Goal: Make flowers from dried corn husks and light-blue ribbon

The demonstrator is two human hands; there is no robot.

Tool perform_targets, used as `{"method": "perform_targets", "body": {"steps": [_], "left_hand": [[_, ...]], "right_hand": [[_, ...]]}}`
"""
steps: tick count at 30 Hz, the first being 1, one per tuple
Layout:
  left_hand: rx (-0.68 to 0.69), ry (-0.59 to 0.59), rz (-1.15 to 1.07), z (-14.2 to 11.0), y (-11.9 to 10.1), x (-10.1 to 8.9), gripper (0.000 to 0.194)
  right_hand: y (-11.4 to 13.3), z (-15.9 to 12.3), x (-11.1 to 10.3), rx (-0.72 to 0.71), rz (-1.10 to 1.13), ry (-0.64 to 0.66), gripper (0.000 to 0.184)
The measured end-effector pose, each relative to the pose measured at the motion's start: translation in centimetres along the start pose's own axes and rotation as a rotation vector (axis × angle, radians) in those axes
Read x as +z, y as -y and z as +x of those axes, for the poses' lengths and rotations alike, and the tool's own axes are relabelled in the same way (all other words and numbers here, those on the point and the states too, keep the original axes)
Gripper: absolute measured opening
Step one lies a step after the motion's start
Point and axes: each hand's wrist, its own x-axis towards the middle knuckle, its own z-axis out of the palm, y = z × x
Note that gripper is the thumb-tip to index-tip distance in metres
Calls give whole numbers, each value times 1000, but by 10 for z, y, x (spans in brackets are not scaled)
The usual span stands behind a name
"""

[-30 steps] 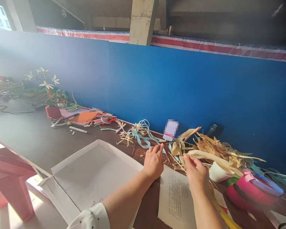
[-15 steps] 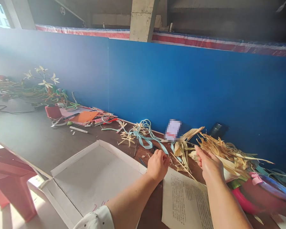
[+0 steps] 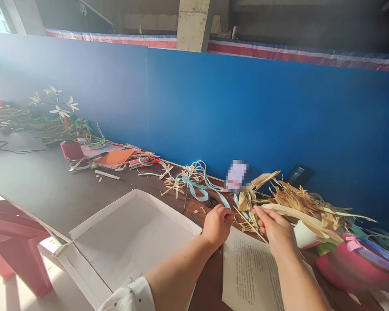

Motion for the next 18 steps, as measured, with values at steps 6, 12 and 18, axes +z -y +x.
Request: {"method": "perform_targets", "body": {"steps": [6, 12, 18], "left_hand": [[111, 42, -23, -3, 2, 1, 22], [276, 134, 145, -5, -1, -3, 27], [399, 178, 322, -5, -4, -6, 24]], "right_hand": [[-22, -22, 18, 124, -67, 107, 39], [-22, -25, 19, 156, -66, 95, 39], [-27, -19, 14, 156, -85, 135, 37]]}}
